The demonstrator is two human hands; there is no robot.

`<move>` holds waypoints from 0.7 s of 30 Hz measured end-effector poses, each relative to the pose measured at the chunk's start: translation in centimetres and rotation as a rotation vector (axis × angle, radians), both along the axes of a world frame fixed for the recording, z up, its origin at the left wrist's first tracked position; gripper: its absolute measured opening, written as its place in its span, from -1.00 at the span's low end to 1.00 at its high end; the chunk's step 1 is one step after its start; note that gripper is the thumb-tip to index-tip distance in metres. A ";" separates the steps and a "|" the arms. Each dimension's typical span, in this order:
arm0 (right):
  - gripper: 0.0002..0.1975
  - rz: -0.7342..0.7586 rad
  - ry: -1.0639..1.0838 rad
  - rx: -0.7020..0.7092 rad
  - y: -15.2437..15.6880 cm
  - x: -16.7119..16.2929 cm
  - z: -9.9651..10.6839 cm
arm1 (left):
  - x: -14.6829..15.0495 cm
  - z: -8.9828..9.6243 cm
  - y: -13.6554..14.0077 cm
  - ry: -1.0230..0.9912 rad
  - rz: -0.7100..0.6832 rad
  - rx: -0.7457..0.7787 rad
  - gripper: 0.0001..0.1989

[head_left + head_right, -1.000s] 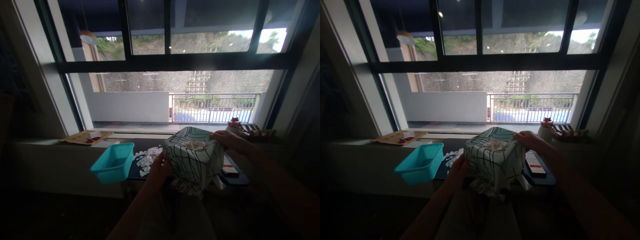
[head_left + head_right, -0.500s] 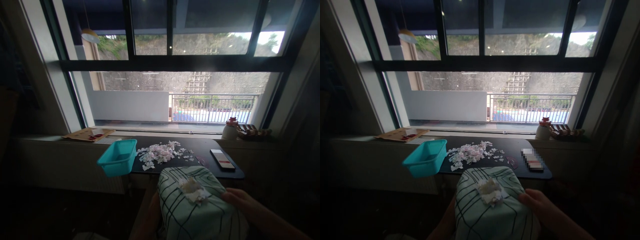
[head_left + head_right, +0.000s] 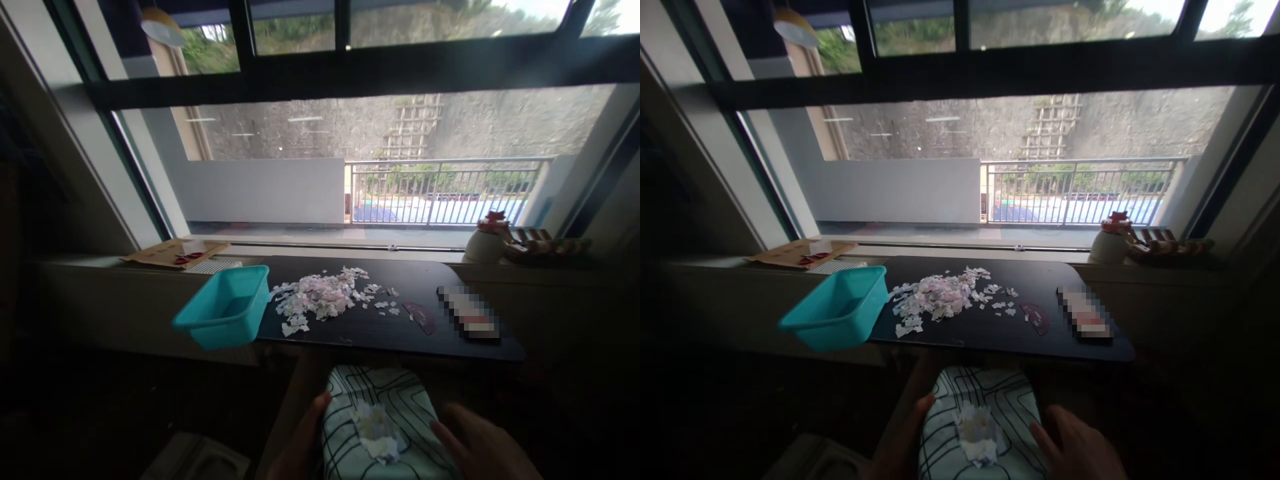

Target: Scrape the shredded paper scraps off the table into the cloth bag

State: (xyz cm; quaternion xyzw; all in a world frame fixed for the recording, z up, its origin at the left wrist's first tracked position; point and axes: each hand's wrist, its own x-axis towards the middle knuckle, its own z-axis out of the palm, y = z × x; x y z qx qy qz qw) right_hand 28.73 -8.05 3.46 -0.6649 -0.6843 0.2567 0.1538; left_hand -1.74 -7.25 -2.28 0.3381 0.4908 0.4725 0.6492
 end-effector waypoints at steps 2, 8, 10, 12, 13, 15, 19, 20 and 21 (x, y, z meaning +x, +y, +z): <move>-0.67 0.084 -0.044 0.199 0.8 -1.4 2.0 | 0.7 0.2 0.4 -0.173 -0.094 -0.070 -0.47; -0.72 0.616 -0.029 0.075 2.1 -7.6 2.4 | 2.2 1.9 1.1 -0.304 -0.255 -0.105 -0.44; -0.72 0.630 -0.065 -0.016 2.3 -8.1 1.2 | 2.3 1.7 1.2 -0.304 -0.263 -0.118 -0.40; -0.67 0.622 -0.060 -0.086 2.5 -7.8 -0.1 | 2.6 1.2 1.3 -0.311 -0.281 -0.146 -0.35; -0.64 0.614 -0.053 -0.113 2.6 -7.5 -0.7 | 2.8 0.9 1.3 -0.321 -0.290 -0.161 -0.34; -0.57 0.588 -0.068 -0.155 2.5 -7.0 -1.8 | 3.4 0.3 1.3 -0.342 -0.294 -0.189 -0.32; -0.61 0.533 -0.165 -0.194 2.3 -6.6 -3.2 | 4.6 0.0 1.2 -0.326 -0.257 -0.212 -0.45; -0.64 0.538 -0.180 -0.204 2.3 -6.5 -3.0 | 4.8 0.0 1.2 -0.315 -0.254 -0.213 -0.48; -0.65 0.553 -0.188 -0.216 2.5 -6.3 -2.6 | 4.9 0.1 1.3 -0.312 -0.255 -0.214 -0.50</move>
